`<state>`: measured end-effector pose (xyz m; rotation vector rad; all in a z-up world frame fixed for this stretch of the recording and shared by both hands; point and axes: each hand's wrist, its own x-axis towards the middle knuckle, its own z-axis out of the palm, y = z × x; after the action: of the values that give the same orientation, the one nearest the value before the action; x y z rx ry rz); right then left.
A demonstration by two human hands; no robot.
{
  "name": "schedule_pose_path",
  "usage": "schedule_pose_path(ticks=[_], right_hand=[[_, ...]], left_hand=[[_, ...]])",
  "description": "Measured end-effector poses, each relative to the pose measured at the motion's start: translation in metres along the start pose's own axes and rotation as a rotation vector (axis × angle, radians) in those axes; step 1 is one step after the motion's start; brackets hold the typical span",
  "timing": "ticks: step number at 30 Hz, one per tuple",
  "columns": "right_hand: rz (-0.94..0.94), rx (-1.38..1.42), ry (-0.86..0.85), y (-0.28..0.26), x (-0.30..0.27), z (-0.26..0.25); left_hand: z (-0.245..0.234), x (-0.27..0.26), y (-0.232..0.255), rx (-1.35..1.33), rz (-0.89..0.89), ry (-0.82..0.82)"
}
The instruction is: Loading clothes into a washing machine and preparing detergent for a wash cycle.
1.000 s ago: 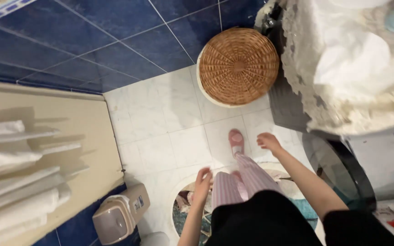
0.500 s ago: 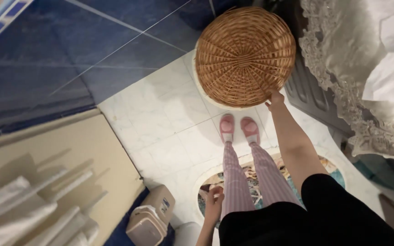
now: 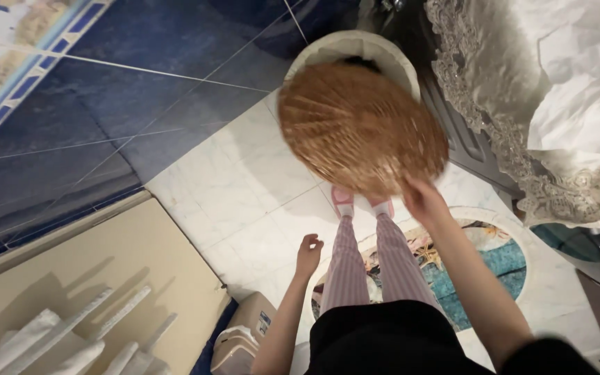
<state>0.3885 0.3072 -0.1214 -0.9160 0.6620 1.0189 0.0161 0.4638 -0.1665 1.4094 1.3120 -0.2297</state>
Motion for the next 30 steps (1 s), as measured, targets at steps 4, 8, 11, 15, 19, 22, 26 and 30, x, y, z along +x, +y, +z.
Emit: schedule_pose_path(ticks=[4,8,11,15,19,22,26,30], right_hand=[[0.112,0.136,0.093,0.013,-0.155,-0.092],[0.060,0.367,0.171,0.024,-0.247,-0.164],[0.000,0.459,0.200,0.031,-0.246,-0.188],[-0.083,0.465,0.218,0.064,-0.161,-0.288],[-0.066,0.644,0.149,0.052,-0.037,-0.276],[-0.154,0.752,0.118,0.068,0.068,-0.297],[-0.167,0.836,0.313,0.059,0.199,-0.301],[-0.154,0.815,0.414,0.038,0.281,-0.280]], left_hand=[[0.036,0.081,-0.026,-0.195,-0.233,-0.117],[0.070,0.132,-0.001,0.296,-0.048,-0.089],[0.084,0.145,0.063,0.541,0.089,-0.129],[0.107,0.154,0.135,0.790,0.154,-0.145],[0.143,0.185,0.125,0.890,0.333,-0.102],[0.168,0.202,0.100,1.025,0.405,-0.118],[0.187,0.213,0.074,1.055,0.475,-0.007],[0.193,0.213,0.039,1.051,0.555,0.131]])
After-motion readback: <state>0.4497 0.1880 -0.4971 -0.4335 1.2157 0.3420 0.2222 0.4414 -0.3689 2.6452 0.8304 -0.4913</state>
